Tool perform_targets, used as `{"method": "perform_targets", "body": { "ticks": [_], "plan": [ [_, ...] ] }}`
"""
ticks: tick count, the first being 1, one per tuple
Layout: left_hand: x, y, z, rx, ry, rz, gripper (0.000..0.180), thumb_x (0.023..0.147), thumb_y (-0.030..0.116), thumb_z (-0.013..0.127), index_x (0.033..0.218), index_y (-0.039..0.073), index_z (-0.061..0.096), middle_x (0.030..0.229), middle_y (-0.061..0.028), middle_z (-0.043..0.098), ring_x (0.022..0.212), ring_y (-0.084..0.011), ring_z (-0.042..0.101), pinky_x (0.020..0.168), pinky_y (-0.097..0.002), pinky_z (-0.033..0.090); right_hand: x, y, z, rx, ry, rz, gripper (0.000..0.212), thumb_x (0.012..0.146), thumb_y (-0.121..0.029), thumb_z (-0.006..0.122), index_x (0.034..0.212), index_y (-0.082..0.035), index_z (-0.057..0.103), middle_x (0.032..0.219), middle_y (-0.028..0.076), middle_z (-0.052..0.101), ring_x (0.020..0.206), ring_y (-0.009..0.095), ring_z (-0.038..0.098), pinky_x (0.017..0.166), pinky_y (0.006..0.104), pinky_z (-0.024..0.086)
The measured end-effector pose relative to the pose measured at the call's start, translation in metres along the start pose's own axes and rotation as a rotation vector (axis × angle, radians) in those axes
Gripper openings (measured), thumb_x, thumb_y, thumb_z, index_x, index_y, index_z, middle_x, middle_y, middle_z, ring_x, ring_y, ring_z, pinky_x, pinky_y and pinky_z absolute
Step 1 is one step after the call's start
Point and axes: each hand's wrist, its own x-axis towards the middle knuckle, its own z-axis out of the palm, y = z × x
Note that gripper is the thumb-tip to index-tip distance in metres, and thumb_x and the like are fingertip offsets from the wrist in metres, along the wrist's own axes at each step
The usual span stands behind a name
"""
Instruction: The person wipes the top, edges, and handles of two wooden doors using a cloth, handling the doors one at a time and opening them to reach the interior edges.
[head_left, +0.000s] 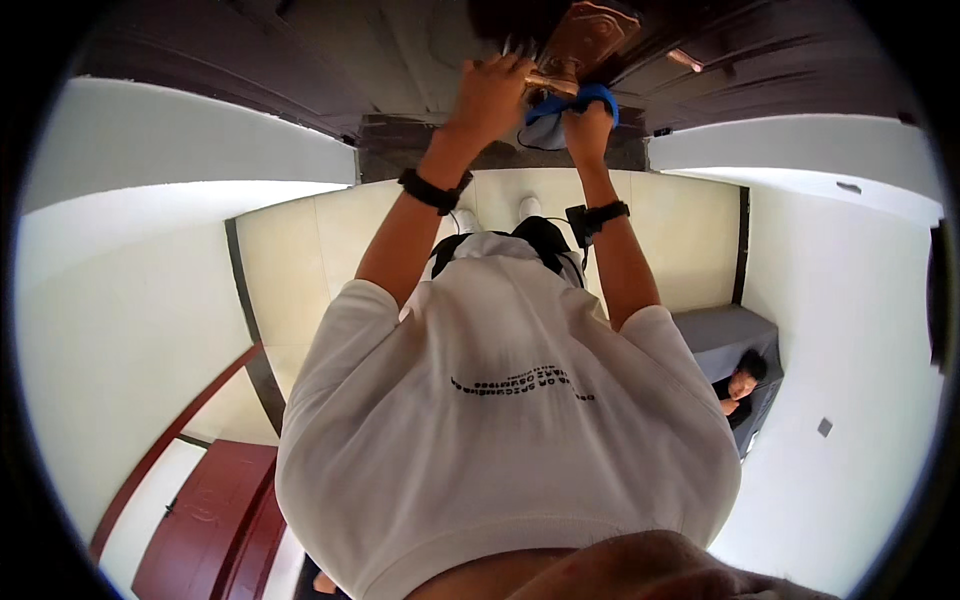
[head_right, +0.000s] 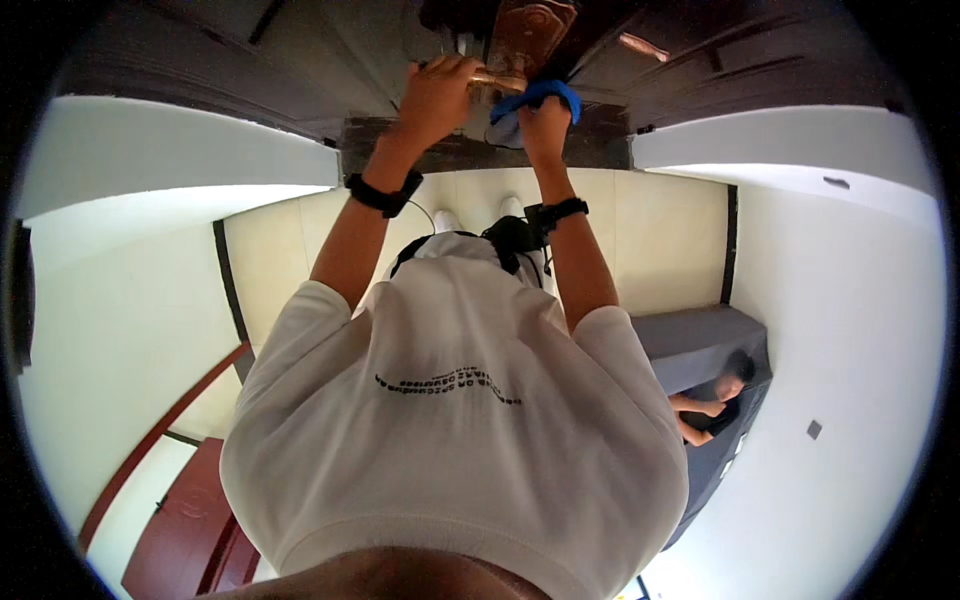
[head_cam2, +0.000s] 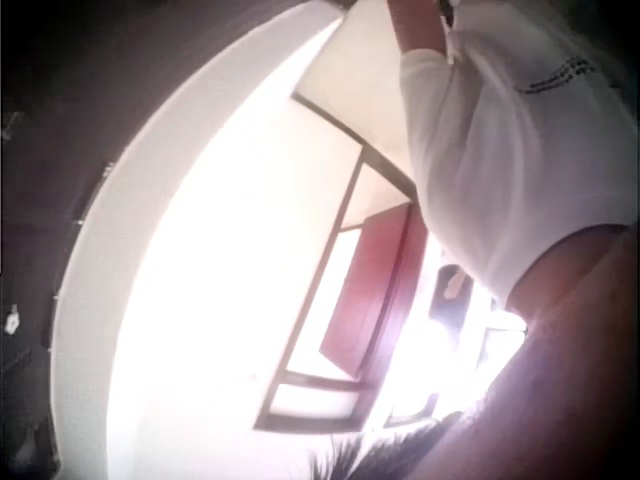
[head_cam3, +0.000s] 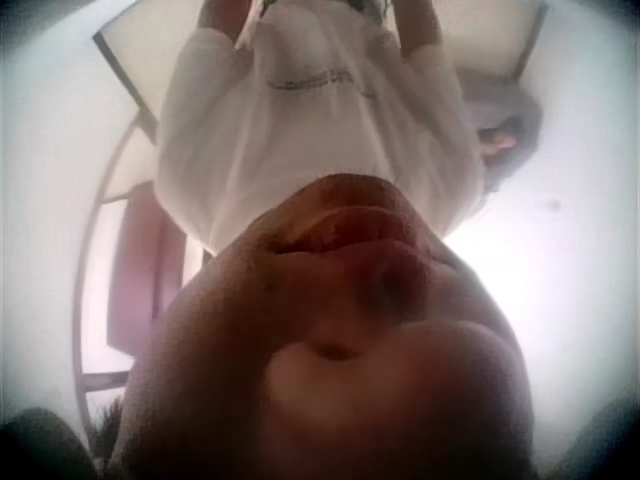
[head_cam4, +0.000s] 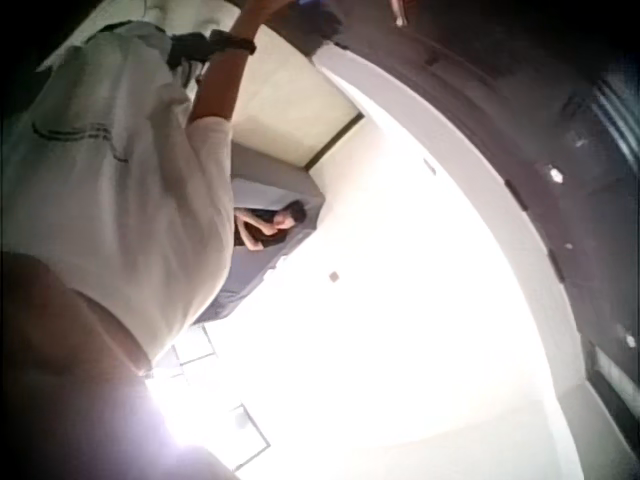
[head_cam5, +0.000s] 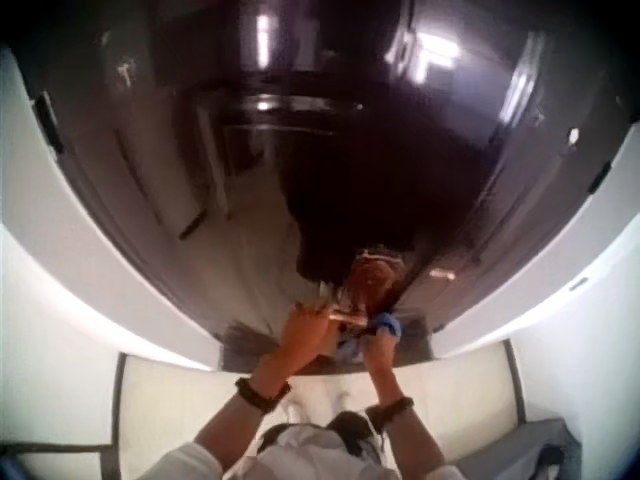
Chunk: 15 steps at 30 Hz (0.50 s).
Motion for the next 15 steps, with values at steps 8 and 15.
{"method": "perform_targets", "body": {
  "ticks": [8, 15],
  "plan": [
    [-0.014, -0.034, -0.023, -0.299, 0.089, 0.165, 0.052, 0.083, -0.005, 0.058, 0.132, 0.013, 0.052, 0.119, -0.0143, 0.061, 0.111, -0.0331, 0.057, 0.093, -0.0425, 0.047, 0.034, -0.029, -0.028, 0.113, 0.152, -0.112, 0.015, 0.070, -0.003, 0.065, 0.072, 0.002, 0.051, 0.062, 0.016, 0.056, 0.055, 0.032, 0.057, 0.054, 0.0411, 0.046],
    [-0.064, -0.030, 0.058, -0.822, 0.462, -0.475, 0.060, 0.079, 0.002, 0.065, 0.134, 0.001, 0.041, 0.116, -0.0162, 0.059, 0.109, -0.0265, 0.059, 0.091, -0.0359, 0.047, -0.010, 0.032, 0.026, -0.028, -0.214, -0.078, 0.017, 0.079, -0.011, 0.062, 0.077, 0.005, 0.055, 0.071, 0.024, 0.059, 0.068, 0.042, 0.060, 0.063, 0.0484, 0.048]
  ]
}}
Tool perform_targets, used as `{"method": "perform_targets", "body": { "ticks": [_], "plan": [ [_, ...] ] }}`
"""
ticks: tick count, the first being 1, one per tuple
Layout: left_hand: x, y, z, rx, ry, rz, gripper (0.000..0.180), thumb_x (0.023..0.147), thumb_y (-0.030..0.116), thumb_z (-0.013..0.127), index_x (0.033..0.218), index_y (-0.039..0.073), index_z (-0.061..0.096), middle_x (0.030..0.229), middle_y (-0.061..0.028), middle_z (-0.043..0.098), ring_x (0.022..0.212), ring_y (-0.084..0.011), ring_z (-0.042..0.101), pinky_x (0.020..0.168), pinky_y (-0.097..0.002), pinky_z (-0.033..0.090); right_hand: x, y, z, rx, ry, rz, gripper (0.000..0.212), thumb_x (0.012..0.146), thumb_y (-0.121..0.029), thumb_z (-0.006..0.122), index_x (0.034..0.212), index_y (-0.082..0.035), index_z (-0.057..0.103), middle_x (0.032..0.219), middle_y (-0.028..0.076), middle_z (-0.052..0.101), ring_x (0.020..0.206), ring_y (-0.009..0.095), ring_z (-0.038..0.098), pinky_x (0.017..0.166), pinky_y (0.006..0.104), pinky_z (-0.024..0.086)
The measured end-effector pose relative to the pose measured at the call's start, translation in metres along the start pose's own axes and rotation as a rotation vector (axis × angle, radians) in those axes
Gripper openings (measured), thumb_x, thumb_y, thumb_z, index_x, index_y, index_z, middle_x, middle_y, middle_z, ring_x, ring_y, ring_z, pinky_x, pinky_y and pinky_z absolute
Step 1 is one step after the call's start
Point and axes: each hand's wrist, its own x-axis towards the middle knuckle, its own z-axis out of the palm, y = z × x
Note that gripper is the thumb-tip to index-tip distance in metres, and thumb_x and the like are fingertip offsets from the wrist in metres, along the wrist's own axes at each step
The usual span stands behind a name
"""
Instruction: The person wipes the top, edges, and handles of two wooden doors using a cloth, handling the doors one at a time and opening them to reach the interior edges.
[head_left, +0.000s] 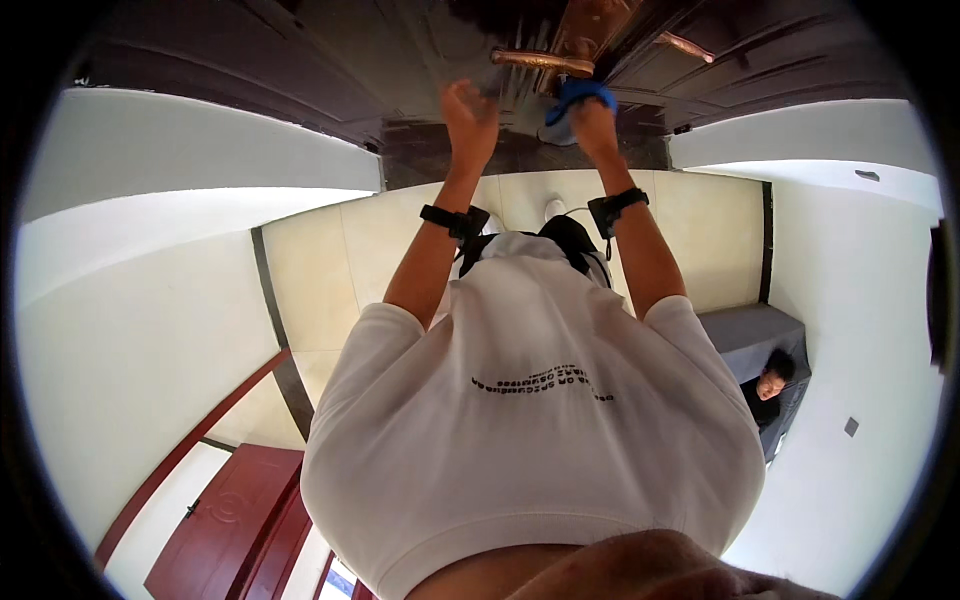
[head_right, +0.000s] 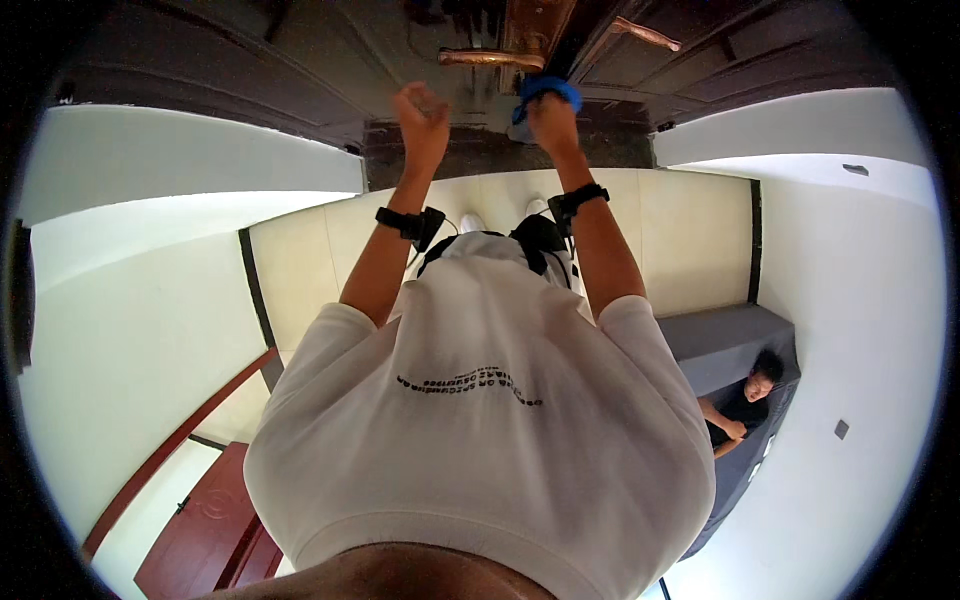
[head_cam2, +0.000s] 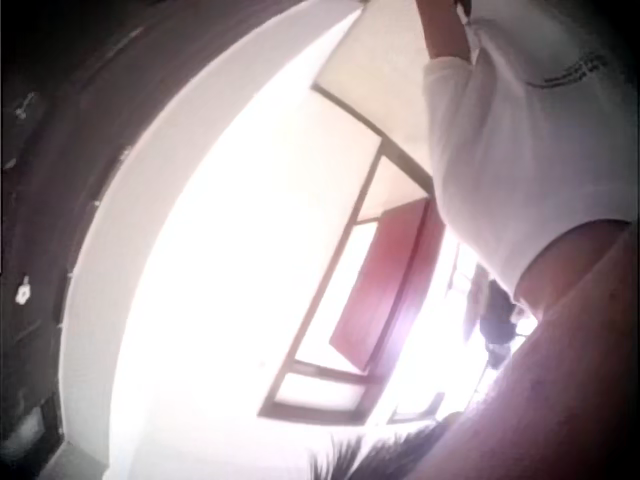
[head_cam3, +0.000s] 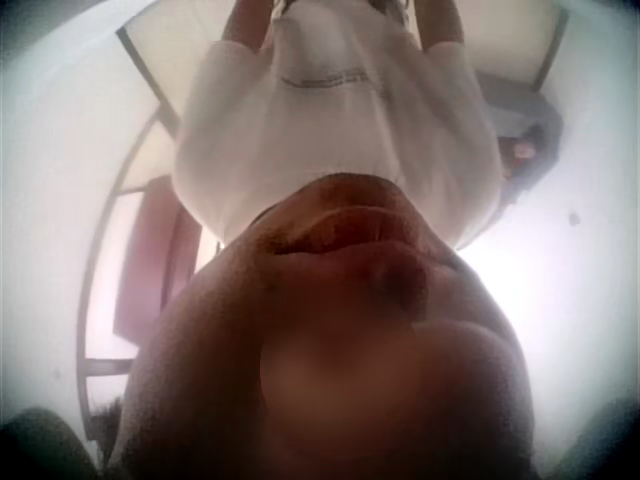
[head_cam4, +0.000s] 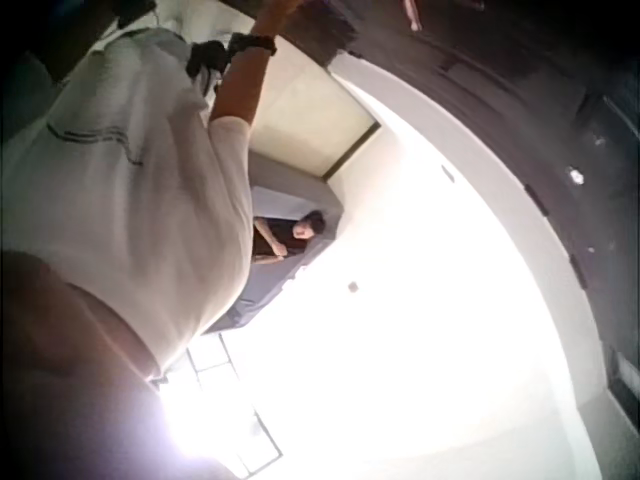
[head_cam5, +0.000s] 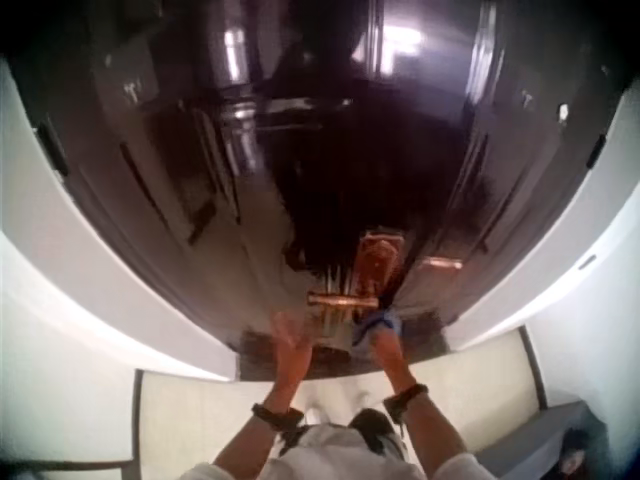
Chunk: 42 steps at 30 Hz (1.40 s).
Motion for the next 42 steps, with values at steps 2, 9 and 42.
{"method": "perform_targets", "body": {
  "ticks": [2, 9, 42],
  "plan": [
    [-0.016, -0.028, 0.004, -0.012, -0.385, -0.465, 0.071, 0.078, 0.008, 0.070, 0.137, 0.000, 0.033, 0.123, -0.0167, 0.056, 0.108, -0.0235, 0.059, 0.090, -0.0360, 0.048, -0.005, -0.007, 0.009, -0.011, -0.137, -0.004, 0.020, 0.082, -0.014, 0.063, 0.077, 0.005, 0.057, 0.073, 0.026, 0.060, 0.070, 0.043, 0.061, 0.065, 0.0492, 0.049],
    [-0.030, -0.070, 0.033, -0.361, -0.509, -0.536, 0.059, 0.076, 0.013, 0.075, 0.128, 0.003, 0.047, 0.122, -0.0118, 0.059, 0.096, -0.0209, 0.063, 0.083, -0.0368, 0.051, -0.015, -0.092, -0.029, 0.001, -0.615, -0.235, 0.028, 0.089, -0.025, 0.058, 0.084, 0.002, 0.062, 0.086, 0.025, 0.064, 0.080, 0.043, 0.063, 0.070, 0.0474, 0.052],
    [0.083, 0.051, 0.039, -0.872, 0.001, -0.683, 0.034, 0.094, 0.024, 0.062, 0.124, 0.009, 0.057, 0.110, -0.0063, 0.067, 0.098, -0.0213, 0.066, 0.087, -0.0348, 0.053, 0.074, -0.092, -0.066, 0.213, 0.101, -0.342, 0.020, 0.088, -0.003, 0.063, 0.108, -0.003, 0.069, 0.117, 0.014, 0.065, 0.115, 0.029, 0.061, 0.101, 0.0413, 0.049]
  ]
}}
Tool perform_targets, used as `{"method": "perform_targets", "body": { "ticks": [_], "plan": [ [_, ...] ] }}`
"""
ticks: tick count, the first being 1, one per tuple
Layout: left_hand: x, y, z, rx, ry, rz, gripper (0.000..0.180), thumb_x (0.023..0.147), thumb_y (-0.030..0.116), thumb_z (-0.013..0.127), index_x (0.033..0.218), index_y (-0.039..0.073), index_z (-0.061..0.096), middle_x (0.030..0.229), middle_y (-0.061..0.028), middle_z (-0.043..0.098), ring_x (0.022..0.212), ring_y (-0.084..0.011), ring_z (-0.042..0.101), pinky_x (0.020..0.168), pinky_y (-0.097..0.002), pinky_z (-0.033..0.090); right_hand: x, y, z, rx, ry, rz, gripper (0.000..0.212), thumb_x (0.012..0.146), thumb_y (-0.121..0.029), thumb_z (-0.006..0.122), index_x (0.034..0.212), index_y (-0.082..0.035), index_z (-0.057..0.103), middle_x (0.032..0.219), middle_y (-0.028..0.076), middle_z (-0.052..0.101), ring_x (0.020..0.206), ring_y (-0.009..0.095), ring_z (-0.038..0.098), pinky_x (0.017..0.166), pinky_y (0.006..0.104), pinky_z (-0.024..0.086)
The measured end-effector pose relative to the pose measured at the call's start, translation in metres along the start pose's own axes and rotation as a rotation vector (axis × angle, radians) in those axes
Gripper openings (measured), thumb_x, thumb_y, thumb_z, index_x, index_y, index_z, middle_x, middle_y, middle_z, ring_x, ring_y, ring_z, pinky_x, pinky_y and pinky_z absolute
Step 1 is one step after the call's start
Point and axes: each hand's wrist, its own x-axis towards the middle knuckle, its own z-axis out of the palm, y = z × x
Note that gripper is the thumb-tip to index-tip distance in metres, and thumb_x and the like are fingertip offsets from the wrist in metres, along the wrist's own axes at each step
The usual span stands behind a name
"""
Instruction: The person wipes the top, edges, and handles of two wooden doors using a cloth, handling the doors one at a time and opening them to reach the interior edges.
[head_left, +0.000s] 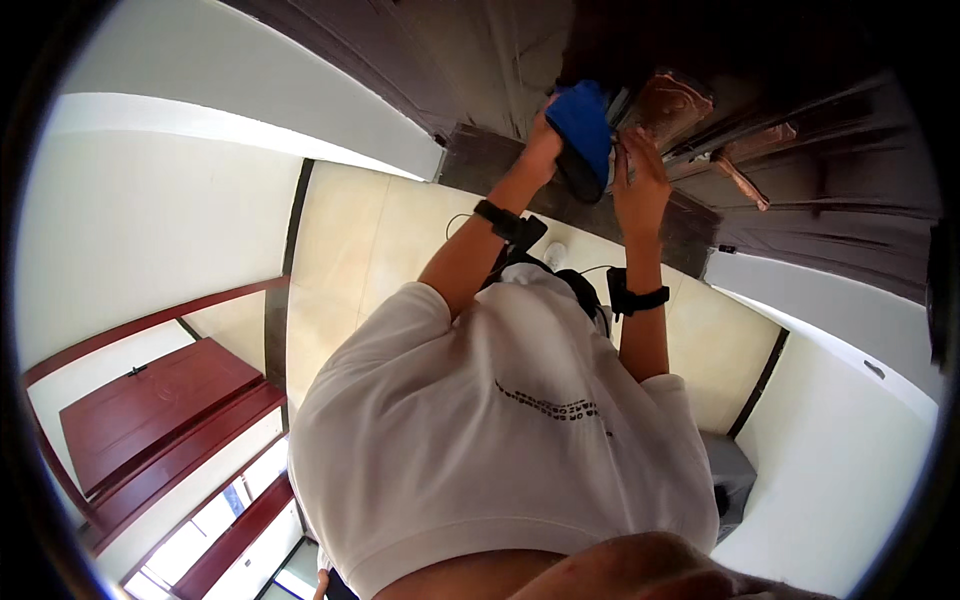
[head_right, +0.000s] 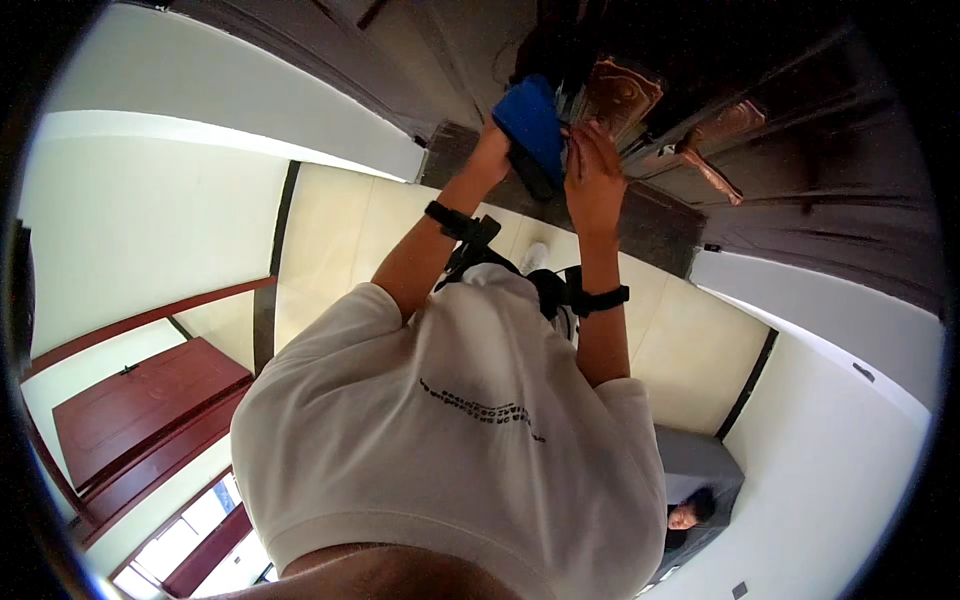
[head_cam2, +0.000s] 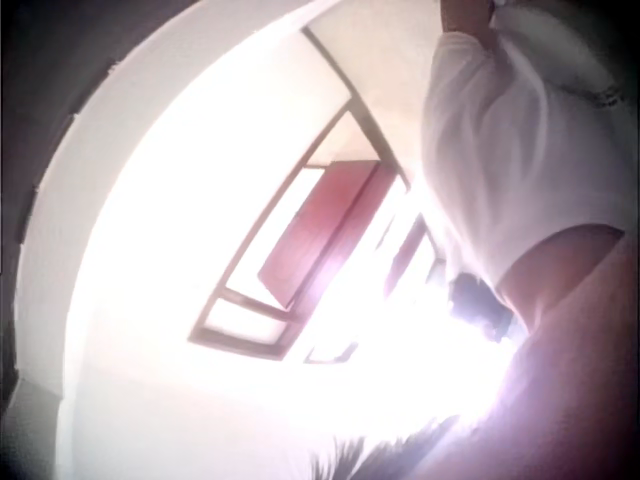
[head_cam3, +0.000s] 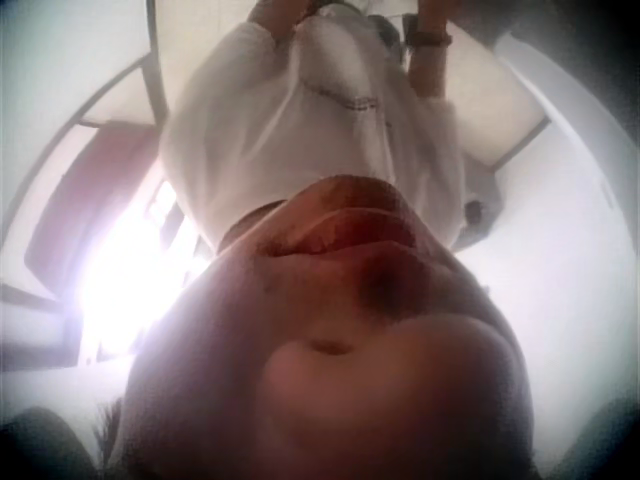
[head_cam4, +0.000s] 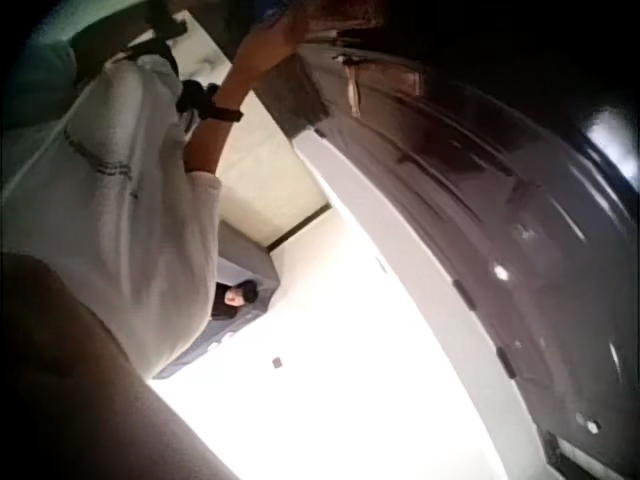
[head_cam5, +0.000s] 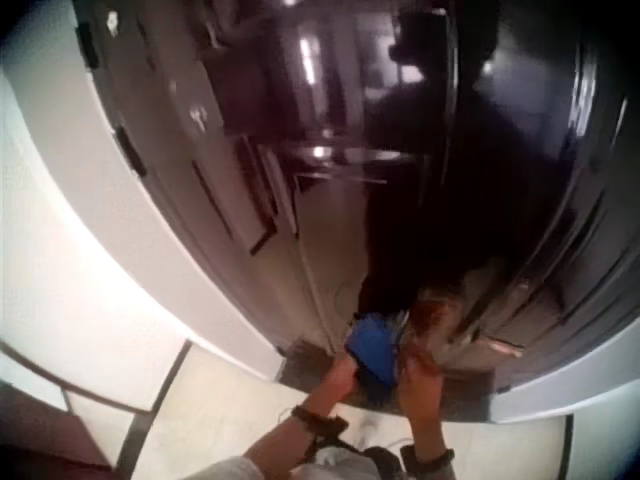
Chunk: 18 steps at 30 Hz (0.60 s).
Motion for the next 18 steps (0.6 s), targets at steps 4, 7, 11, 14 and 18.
{"method": "perform_targets", "body": {
  "ticks": [4, 7, 11, 14, 18],
  "plan": [
    [-0.001, 0.019, -0.009, 0.154, 0.030, -0.180, 0.033, 0.101, 0.027, 0.051, 0.130, 0.012, 0.055, 0.115, -0.0080, 0.065, 0.102, -0.0205, 0.065, 0.090, -0.0343, 0.052, -0.002, -0.006, 0.003, -0.057, 0.039, -0.026, 0.020, 0.089, -0.004, 0.063, 0.107, -0.003, 0.069, 0.116, 0.014, 0.066, 0.114, 0.030, 0.061, 0.100, 0.0412, 0.049],
    [0.010, 0.022, -0.030, 0.161, 0.025, -0.315, 0.033, 0.096, 0.009, 0.054, 0.129, 0.010, 0.056, 0.119, -0.0067, 0.063, 0.107, -0.0176, 0.061, 0.093, -0.0321, 0.049, -0.002, -0.014, 0.006, -0.067, 0.053, 0.045, 0.020, 0.088, -0.006, 0.063, 0.107, -0.003, 0.068, 0.116, 0.014, 0.066, 0.114, 0.032, 0.061, 0.099, 0.0411, 0.049],
    [0.022, 0.035, -0.060, 0.454, -0.284, 0.188, 0.043, 0.084, -0.008, 0.059, 0.125, 0.007, 0.057, 0.119, -0.0065, 0.062, 0.108, -0.0165, 0.057, 0.096, -0.0308, 0.045, -0.003, -0.023, 0.017, -0.181, 0.096, 0.056, 0.025, 0.086, -0.005, 0.061, 0.110, -0.001, 0.064, 0.119, 0.016, 0.063, 0.116, 0.034, 0.059, 0.098, 0.0419, 0.049],
    [0.021, 0.077, -0.074, 0.633, -0.284, 0.418, 0.047, 0.080, -0.015, 0.059, 0.123, 0.005, 0.058, 0.119, -0.0066, 0.062, 0.111, -0.0176, 0.056, 0.099, -0.0313, 0.043, -0.008, -0.032, 0.035, -0.290, 0.141, 0.124, 0.030, 0.084, -0.006, 0.061, 0.114, -0.001, 0.061, 0.126, 0.019, 0.057, 0.121, 0.036, 0.054, 0.099, 0.0438, 0.047],
    [0.020, 0.166, -0.089, 0.796, -0.066, 0.616, 0.054, 0.072, -0.020, 0.055, 0.119, 0.005, 0.060, 0.115, -0.0086, 0.064, 0.110, -0.0183, 0.057, 0.097, -0.0325, 0.044, 0.000, -0.049, 0.050, -0.406, 0.159, 0.273, 0.038, 0.082, -0.008, 0.063, 0.119, -0.002, 0.057, 0.136, 0.023, 0.047, 0.130, 0.039, 0.045, 0.100, 0.0473, 0.045]
  ]
}}
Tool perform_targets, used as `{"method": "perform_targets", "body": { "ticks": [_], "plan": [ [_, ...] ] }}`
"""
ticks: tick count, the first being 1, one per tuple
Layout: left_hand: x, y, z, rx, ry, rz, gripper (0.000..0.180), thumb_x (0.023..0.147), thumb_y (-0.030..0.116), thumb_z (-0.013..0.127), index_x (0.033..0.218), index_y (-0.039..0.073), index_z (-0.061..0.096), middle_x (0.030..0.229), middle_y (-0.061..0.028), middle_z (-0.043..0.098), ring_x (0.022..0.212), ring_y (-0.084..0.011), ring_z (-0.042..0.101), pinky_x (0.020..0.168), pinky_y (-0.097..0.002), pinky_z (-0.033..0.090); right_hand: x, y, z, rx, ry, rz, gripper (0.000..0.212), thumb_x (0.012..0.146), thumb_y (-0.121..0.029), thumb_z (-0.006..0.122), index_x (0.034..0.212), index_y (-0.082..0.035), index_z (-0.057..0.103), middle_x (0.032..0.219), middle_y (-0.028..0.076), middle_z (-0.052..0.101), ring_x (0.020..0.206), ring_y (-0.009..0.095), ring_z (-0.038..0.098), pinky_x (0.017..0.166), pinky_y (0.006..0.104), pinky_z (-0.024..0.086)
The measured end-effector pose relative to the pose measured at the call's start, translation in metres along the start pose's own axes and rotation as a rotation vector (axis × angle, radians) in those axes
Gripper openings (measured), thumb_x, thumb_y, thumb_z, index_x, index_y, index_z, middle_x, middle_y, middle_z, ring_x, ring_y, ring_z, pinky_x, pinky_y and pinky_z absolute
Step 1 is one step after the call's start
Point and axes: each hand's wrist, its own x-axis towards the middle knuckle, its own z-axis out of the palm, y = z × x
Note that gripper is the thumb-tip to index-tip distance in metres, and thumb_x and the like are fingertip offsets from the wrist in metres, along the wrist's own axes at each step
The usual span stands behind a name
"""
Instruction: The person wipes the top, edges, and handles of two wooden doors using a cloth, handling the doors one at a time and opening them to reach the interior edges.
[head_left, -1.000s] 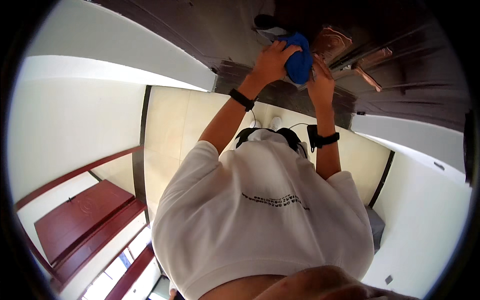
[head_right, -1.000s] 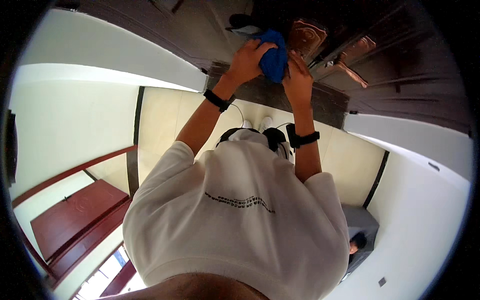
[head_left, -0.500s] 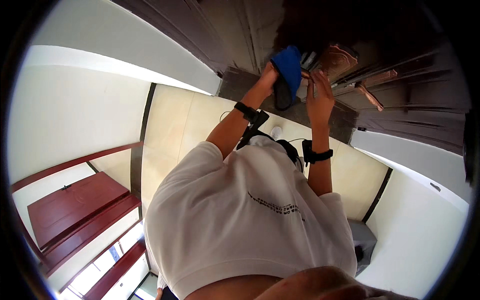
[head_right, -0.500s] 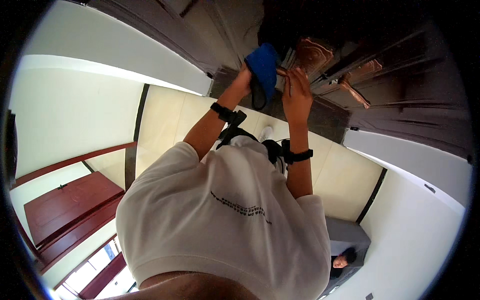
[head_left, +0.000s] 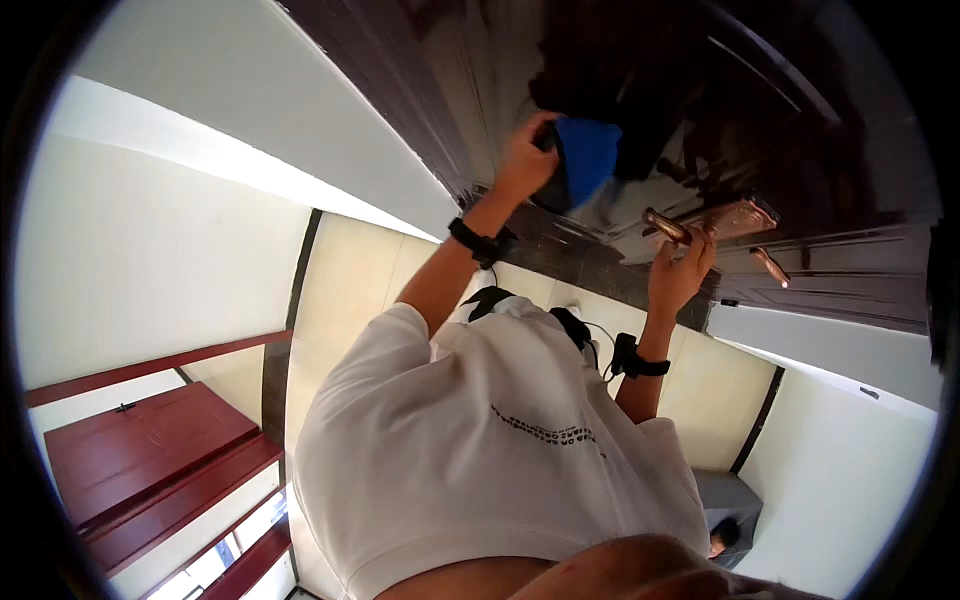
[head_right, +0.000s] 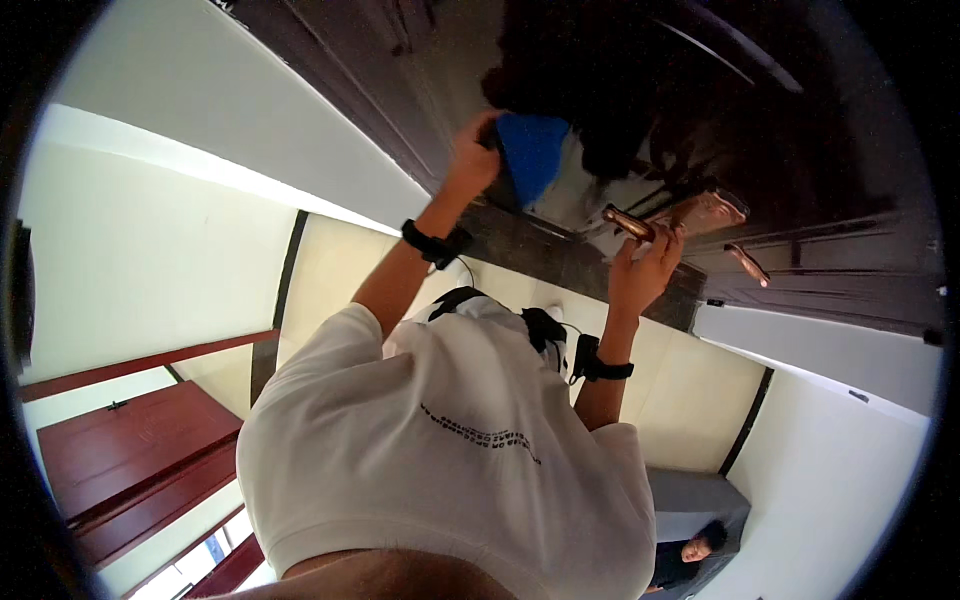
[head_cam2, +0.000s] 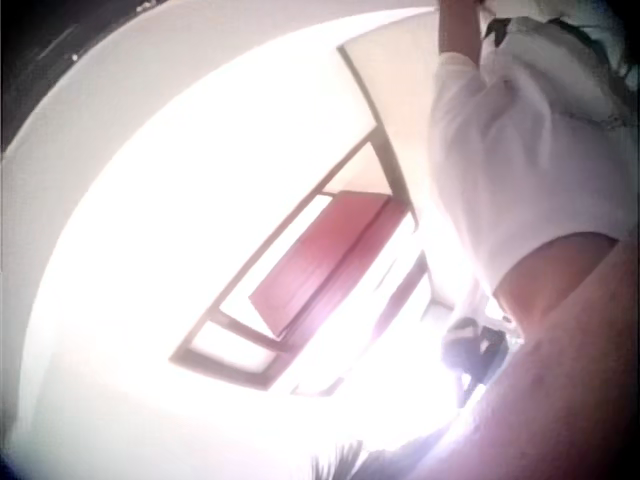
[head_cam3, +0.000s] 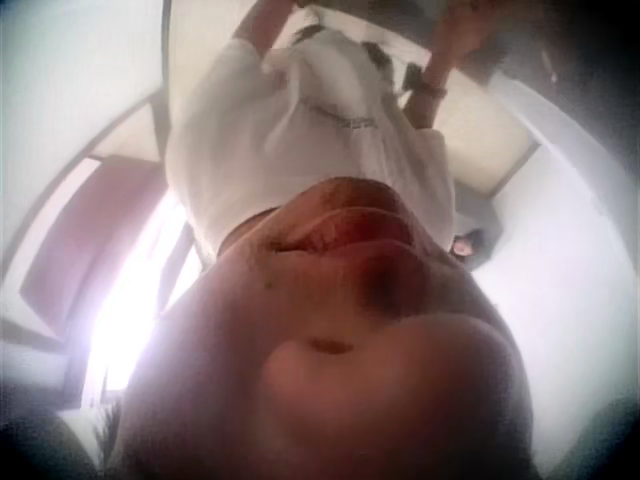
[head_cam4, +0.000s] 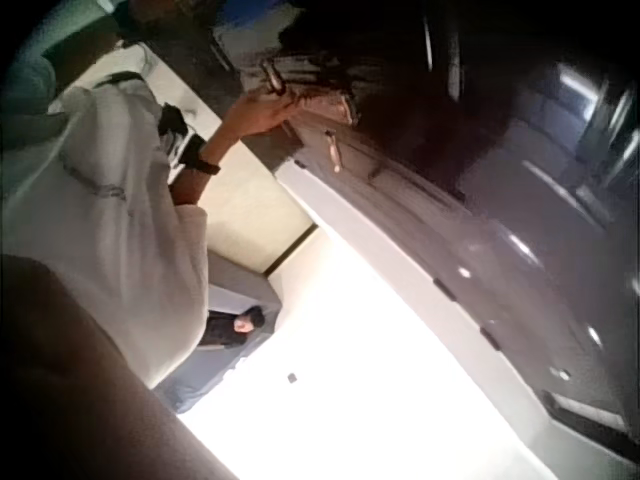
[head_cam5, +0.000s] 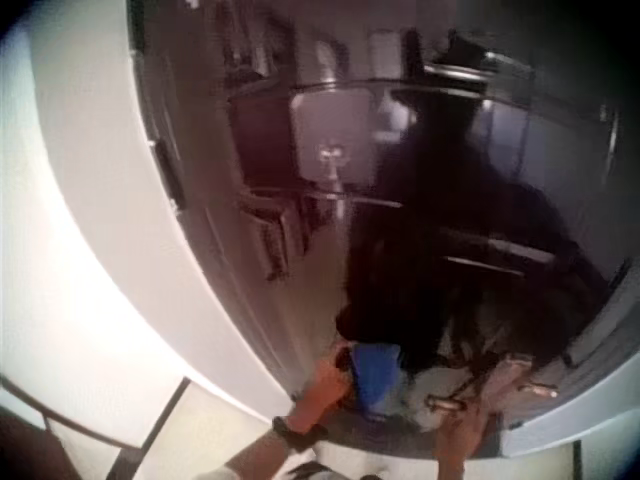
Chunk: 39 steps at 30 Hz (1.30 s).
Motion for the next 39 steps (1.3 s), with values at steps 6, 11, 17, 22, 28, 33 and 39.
{"method": "perform_targets", "body": {
  "ticks": [6, 11, 17, 22, 28, 33, 39],
  "plan": [
    [0.062, 0.045, -0.121, 0.435, 0.378, 0.528, 0.050, 0.076, -0.008, 0.060, 0.124, 0.001, 0.052, 0.115, -0.0154, 0.059, 0.106, -0.0236, 0.058, 0.091, -0.0350, 0.047, -0.006, -0.012, 0.009, -0.175, 0.050, -0.003, 0.042, 0.079, -0.009, 0.065, 0.119, -0.004, 0.057, 0.134, 0.022, 0.048, 0.132, 0.041, 0.040, 0.103, 0.0526, 0.041],
    [0.070, -0.007, -0.133, 0.440, 0.470, 0.867, 0.037, 0.083, 0.002, 0.060, 0.120, 0.005, 0.053, 0.118, -0.0129, 0.053, 0.112, -0.0308, 0.048, 0.100, -0.0389, 0.036, -0.004, -0.027, 0.019, -0.209, 0.142, -0.119, 0.044, 0.074, -0.004, 0.061, 0.117, -0.004, 0.059, 0.127, 0.020, 0.052, 0.128, 0.041, 0.043, 0.099, 0.0539, 0.042],
    [0.025, -0.127, -0.099, -0.024, 0.331, 0.197, 0.017, 0.092, 0.007, 0.049, 0.107, 0.000, 0.053, 0.099, -0.0135, 0.049, 0.091, -0.0278, 0.049, 0.086, -0.0371, 0.040, -0.019, -0.125, 0.067, 0.184, -0.201, -0.080, 0.042, 0.083, -0.008, 0.062, 0.125, -0.007, 0.056, 0.116, 0.019, 0.060, 0.105, 0.035, 0.060, 0.090, 0.0472, 0.048],
    [-0.004, -0.127, -0.106, 0.308, 0.283, 0.142, 0.015, 0.095, 0.011, 0.047, 0.102, -0.001, 0.052, 0.093, -0.0133, 0.049, 0.076, -0.0251, 0.052, 0.073, -0.0317, 0.046, -0.018, -0.196, 0.135, 0.696, -0.654, -0.081, 0.054, 0.096, -0.027, 0.059, 0.142, -0.003, 0.043, 0.121, 0.023, 0.062, 0.103, 0.034, 0.065, 0.092, 0.0381, 0.050],
    [0.017, -0.081, -0.154, -0.325, 0.420, -0.011, 0.026, 0.098, 0.012, 0.040, 0.115, -0.001, 0.054, 0.104, -0.0155, 0.053, 0.085, -0.0236, 0.056, 0.074, -0.0318, 0.047, 0.028, -0.280, 0.159, 0.707, -0.347, -0.458, 0.051, 0.095, -0.031, 0.059, 0.132, 0.003, 0.051, 0.112, 0.031, 0.063, 0.098, 0.040, 0.067, 0.084, 0.0411, 0.053],
    [0.019, -0.065, -0.187, 0.082, 0.423, 0.223, 0.033, 0.098, 0.014, 0.040, 0.123, -0.003, 0.052, 0.112, -0.0198, 0.052, 0.100, -0.0341, 0.052, 0.087, -0.0401, 0.043, 0.044, -0.334, 0.172, 0.666, -0.433, -0.468, 0.043, 0.091, -0.023, 0.061, 0.126, 0.001, 0.058, 0.102, 0.027, 0.067, 0.087, 0.039, 0.069, 0.075, 0.0410, 0.055],
    [-0.017, -0.165, -0.168, 0.698, 0.499, 0.253, 0.043, 0.088, 0.014, 0.054, 0.127, -0.004, 0.052, 0.117, -0.0263, 0.050, 0.114, -0.0481, 0.042, 0.100, -0.0487, 0.035, 0.009, -0.318, 0.219, 0.409, -0.652, -0.527, 0.038, 0.090, -0.014, 0.056, 0.127, -0.005, 0.059, 0.099, 0.024, 0.067, 0.082, 0.041, 0.067, 0.070, 0.0435, 0.053]
  ]
}}
